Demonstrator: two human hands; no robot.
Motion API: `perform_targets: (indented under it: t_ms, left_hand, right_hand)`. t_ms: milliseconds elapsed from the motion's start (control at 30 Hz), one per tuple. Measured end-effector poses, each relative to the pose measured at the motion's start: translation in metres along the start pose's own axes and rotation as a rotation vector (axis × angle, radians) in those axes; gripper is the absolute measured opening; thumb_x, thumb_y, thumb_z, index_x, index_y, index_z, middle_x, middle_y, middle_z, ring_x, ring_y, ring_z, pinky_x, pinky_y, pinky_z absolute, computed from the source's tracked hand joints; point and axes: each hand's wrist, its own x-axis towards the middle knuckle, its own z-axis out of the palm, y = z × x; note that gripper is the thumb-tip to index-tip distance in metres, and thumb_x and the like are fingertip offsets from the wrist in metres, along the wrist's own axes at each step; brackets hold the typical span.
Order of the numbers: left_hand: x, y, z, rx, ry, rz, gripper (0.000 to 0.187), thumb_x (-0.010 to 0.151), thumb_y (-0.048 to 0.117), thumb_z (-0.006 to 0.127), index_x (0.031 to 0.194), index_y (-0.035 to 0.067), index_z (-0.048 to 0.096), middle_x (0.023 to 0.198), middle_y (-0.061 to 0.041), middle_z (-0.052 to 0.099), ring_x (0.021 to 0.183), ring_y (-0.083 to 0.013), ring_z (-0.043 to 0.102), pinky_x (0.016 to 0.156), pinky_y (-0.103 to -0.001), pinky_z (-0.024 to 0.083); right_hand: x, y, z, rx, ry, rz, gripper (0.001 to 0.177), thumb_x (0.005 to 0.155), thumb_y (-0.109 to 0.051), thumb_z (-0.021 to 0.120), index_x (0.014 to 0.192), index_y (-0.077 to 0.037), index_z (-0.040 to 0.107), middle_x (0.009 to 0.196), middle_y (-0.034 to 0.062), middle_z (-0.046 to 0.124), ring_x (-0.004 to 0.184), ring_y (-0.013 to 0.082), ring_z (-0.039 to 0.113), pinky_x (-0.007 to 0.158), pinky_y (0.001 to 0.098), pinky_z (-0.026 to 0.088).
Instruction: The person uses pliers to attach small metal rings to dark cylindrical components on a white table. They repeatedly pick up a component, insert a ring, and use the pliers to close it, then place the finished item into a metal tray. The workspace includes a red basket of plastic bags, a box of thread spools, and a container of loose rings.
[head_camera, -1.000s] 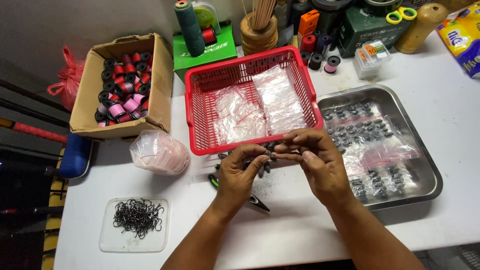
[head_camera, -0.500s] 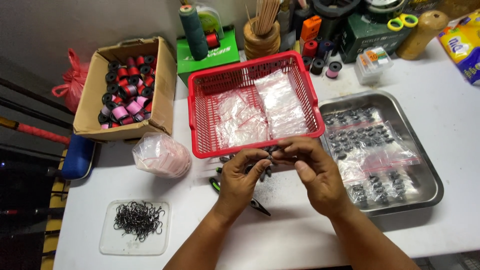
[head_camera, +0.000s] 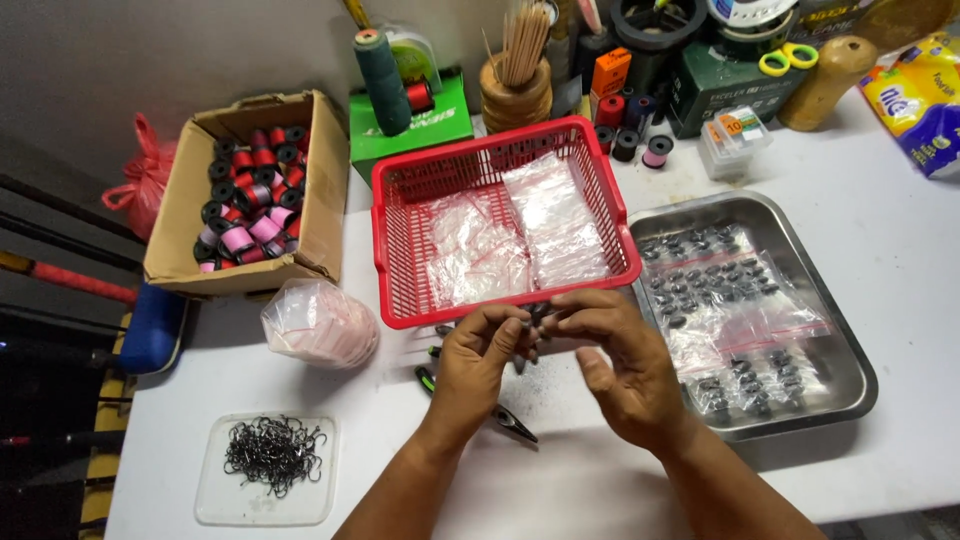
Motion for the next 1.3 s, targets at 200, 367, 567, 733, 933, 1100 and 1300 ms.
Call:
perform_targets:
  t_ms: [200,367,567,733,933,1100,1300]
  left_hand:
    - [0.000,0.004,0.005,0.063,0.030,-0.029,0.013,0.082,0.011,0.061,0.094,0.006,0.061,0.087,-0.006,0.066,0.075,-0.0133,0.060,0.070,-0.025,0.052]
    - [0.000,-0.013,0.002,-0.025,0.000,-0.026,0.008,0.085,0.011,0.060,0.092,0.009,0.058,0.076,-0.002,0.060,0.069,-0.0089,0.054,0.062,-0.020,0.042]
    - [-0.001,-0.019,-0.002,-0.032,0.008,-0.037,0.012,0.084,0.020,0.061,0.088,0.008,0.060,0.074,-0.002,0.060,0.067,-0.0101,0.055,0.062,-0.022,0.044]
    - [0.004,-0.024,-0.003,-0.107,-0.043,-0.081,0.018,0.084,0.024,0.060,0.088,0.006,0.058,0.073,-0.004,0.060,0.069,-0.0100,0.057,0.067,-0.024,0.049]
    - [-0.014,0.011,0.009,0.125,0.028,0.026,0.016,0.085,0.021,0.058,0.091,0.007,0.056,0.071,-0.005,0.060,0.071,-0.0124,0.060,0.071,-0.027,0.052]
    - [-0.031,0.015,-0.014,0.394,-0.032,0.251,0.015,0.088,0.020,0.052,0.085,0.006,0.057,0.062,-0.002,0.059,0.058,-0.0126,0.056,0.061,-0.026,0.046]
    - [-0.036,0.001,-0.027,0.466,-0.121,0.393,0.020,0.089,0.023,0.051,0.081,0.006,0.057,0.062,-0.001,0.061,0.055,-0.0137,0.058,0.054,-0.025,0.048]
  right_hand:
    - [0.003,0.014,0.005,-0.454,0.086,-0.133,0.012,0.082,0.000,0.055,0.094,0.003,0.055,0.093,0.0155,0.058,0.089,0.0276,0.058,0.081,0.0343,0.049]
    - [-0.003,0.025,0.016,-0.462,-0.004,-0.161,0.015,0.083,-0.006,0.056,0.096,0.001,0.054,0.088,0.0145,0.057,0.080,0.0264,0.056,0.071,0.0342,0.047]
    - [-0.001,0.016,0.020,-0.193,0.018,0.041,0.014,0.082,-0.005,0.056,0.095,-0.005,0.059,0.082,0.0069,0.060,0.072,0.0167,0.056,0.065,0.0257,0.047]
    - [-0.002,0.021,0.017,-0.205,0.091,0.020,0.015,0.079,-0.007,0.062,0.093,-0.006,0.064,0.089,0.0081,0.059,0.082,0.0185,0.059,0.076,0.0267,0.047]
    - [-0.016,0.021,0.017,-0.103,0.167,0.109,0.016,0.084,-0.009,0.051,0.099,-0.004,0.054,0.093,0.0088,0.065,0.077,0.0169,0.065,0.073,0.0258,0.055]
    - [-0.013,0.031,0.025,-0.579,-0.090,-0.349,0.022,0.084,-0.004,0.053,0.106,-0.003,0.049,0.079,0.0088,0.058,0.059,0.0221,0.052,0.055,0.0326,0.042]
    - [-0.006,0.029,0.028,-0.568,-0.074,-0.320,0.007,0.084,-0.004,0.053,0.085,-0.001,0.046,0.067,0.0097,0.053,0.050,0.0229,0.048,0.046,0.0330,0.041]
